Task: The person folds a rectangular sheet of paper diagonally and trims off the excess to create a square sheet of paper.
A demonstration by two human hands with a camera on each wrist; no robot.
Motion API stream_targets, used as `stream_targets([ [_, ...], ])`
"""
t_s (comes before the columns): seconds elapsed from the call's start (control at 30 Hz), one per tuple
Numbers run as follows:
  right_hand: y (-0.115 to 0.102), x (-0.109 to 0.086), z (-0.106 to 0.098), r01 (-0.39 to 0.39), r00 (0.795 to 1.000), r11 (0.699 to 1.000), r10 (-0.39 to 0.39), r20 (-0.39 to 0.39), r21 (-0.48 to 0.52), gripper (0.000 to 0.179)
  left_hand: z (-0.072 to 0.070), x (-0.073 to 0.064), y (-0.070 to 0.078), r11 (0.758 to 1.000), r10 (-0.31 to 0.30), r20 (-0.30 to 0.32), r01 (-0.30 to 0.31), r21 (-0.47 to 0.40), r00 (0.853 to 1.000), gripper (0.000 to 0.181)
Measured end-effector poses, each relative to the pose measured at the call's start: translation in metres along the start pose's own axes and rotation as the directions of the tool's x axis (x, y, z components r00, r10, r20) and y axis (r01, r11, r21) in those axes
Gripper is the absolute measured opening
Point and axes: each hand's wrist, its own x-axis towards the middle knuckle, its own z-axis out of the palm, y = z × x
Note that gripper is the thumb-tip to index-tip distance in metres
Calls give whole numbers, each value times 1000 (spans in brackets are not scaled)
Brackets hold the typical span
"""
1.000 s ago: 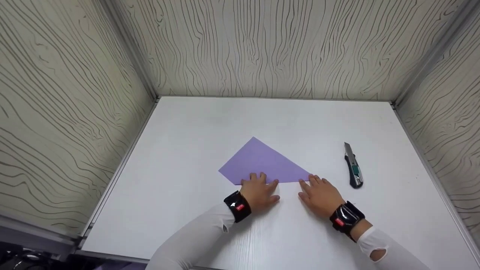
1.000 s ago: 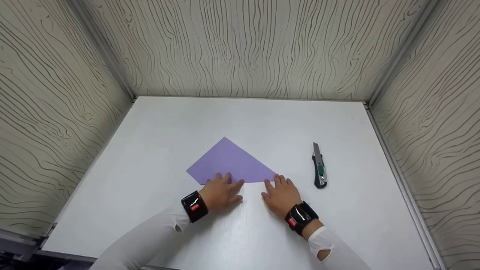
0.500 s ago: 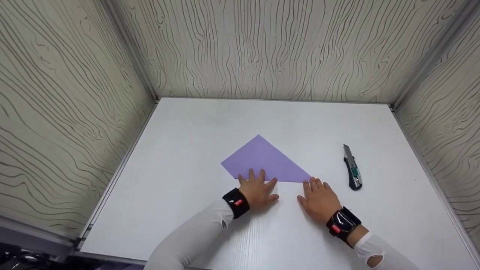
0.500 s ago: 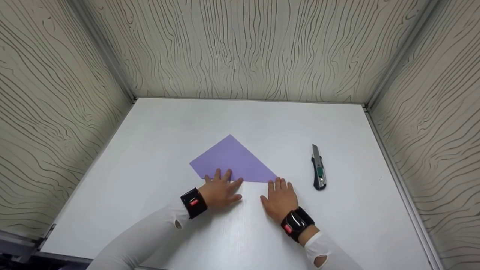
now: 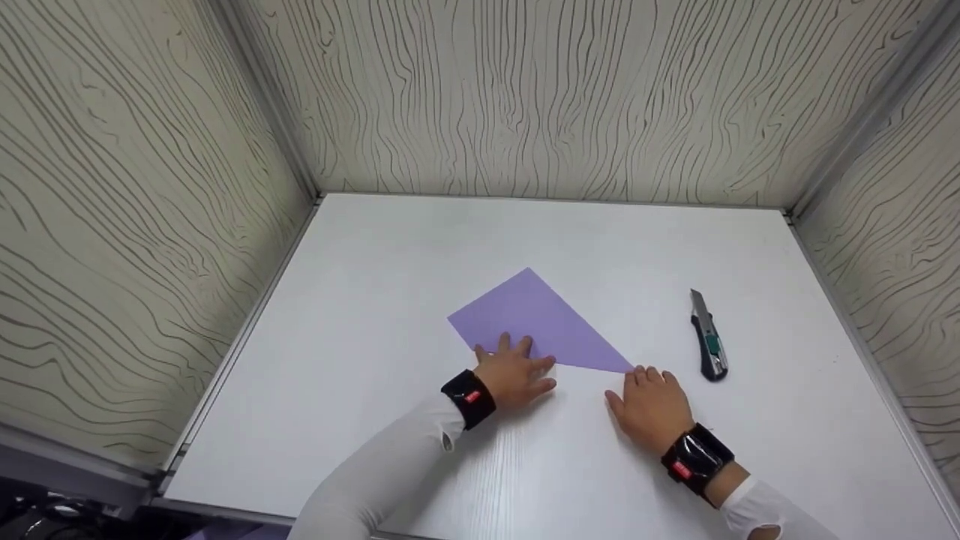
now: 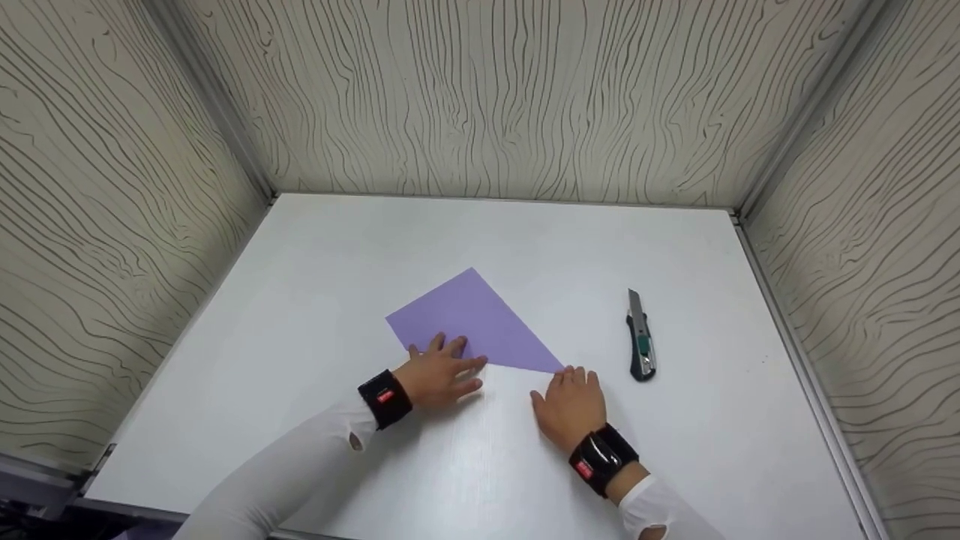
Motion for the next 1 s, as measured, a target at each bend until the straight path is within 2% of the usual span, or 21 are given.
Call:
stream_targets([
  [0.23, 1, -3, -5, 38, 999, 999, -38, 14, -18, 51, -1, 5, -9, 998, 17, 18, -16, -66, 1000, 54],
  [0.37, -2, -9, -4, 51, 998, 998, -49, 36, -41, 54, -1, 9, -15, 992, 26, 2, -25, -127, 1000, 56],
  [0.5, -6, -15, -6, 68, 995, 996, -64, 71, -52, 60, -6, 15, -20, 985, 7, -21, -11, -170, 1000, 58],
  [0.67, -18, -17, -16, 97, 992, 994, -92, 86, -59, 57, -12, 24, -22, 991, -5, -34, 0, -131, 999, 57],
  [0.83, -34, -24, -22, 171, 984, 981, -166, 60, -94, 55, -9, 32, -21, 990, -66, -76, 56, -131, 995, 62],
  [1.0, -47, -34, -25, 226, 974, 969, -221, 58, -101, 59, 1, 40, -21, 995, -96, -151, 93, -28, 984, 65],
])
